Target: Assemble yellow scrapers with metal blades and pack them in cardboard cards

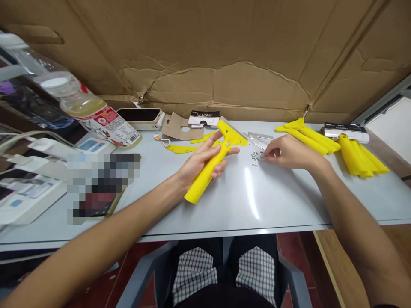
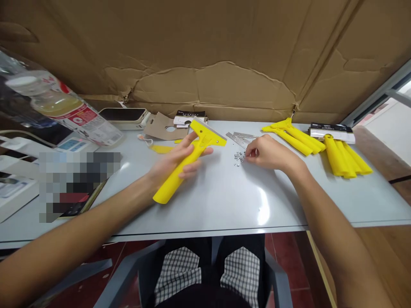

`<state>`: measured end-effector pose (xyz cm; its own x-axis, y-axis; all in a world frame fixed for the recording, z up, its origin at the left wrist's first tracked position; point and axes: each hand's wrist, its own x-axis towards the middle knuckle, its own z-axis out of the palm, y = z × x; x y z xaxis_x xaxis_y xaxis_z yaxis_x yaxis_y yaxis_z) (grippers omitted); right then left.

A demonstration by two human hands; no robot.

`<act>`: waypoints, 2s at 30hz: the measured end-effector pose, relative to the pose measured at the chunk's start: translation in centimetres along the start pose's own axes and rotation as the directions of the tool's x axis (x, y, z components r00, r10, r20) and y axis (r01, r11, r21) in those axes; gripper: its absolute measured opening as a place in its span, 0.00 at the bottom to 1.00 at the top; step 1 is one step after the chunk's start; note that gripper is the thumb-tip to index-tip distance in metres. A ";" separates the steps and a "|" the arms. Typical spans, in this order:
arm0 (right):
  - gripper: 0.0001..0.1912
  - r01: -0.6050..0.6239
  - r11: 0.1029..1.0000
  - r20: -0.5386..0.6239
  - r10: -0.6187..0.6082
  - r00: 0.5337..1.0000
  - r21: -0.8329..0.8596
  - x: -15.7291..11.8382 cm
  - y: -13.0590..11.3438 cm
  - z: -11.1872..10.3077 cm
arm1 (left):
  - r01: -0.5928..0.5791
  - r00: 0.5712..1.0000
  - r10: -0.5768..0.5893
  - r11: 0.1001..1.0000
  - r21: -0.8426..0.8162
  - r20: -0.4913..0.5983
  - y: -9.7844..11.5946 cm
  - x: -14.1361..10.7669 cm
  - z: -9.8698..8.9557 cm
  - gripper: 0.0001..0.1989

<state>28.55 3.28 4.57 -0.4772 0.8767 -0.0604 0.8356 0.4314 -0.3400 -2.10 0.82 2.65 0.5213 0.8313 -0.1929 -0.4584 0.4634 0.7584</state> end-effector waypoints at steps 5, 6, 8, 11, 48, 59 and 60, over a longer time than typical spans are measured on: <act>0.08 -0.023 0.998 -0.038 0.021 0.999 -0.061 0.4 -1.0 1.6 | 0.009 1.000 -0.009 1.000 -0.023 0.030 -0.7 0.2 -0.1 0.31; 0.08 -0.023 0.998 -0.047 0.020 0.999 -0.064 0.4 -1.0 1.9 | 0.008 0.999 -0.006 1.000 -0.028 0.041 -0.9 0.3 -0.3 0.31; 0.08 -0.025 0.997 -0.047 0.022 0.999 -0.067 0.4 -1.1 2.2 | 0.015 0.998 -0.012 0.999 -0.037 0.064 -1.4 0.5 -0.8 0.31; 0.07 -0.057 0.994 -0.044 0.053 0.998 -0.091 0.4 -1.3 2.2 | 0.048 0.995 -0.044 0.998 -0.037 0.085 -1.8 0.7 -1.3 0.31; 0.07 0.173 0.972 -0.230 -0.133 0.964 0.162 0.2 -2.0 1.1 | 0.016 0.998 -0.027 0.985 0.174 0.064 -2.7 0.3 -0.6 0.38; 0.04 0.437 0.834 -0.569 -0.190 0.800 0.336 -0.3 -5.8 3.1 | 0.117 0.984 -0.140 0.974 0.193 0.111 -3.6 -0.7 0.7 0.36; 0.04 0.434 0.840 -0.564 -0.196 0.802 0.325 -0.3 -5.8 3.1 | 0.122 0.982 -0.146 0.973 0.195 0.117 -3.7 -0.7 0.7 0.36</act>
<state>22.97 -0.14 3.61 -0.3936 0.7385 0.5475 0.4064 0.6740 -0.6169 -0.24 -1.71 0.46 0.6634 0.7128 -0.2276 -0.2425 0.4927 0.8357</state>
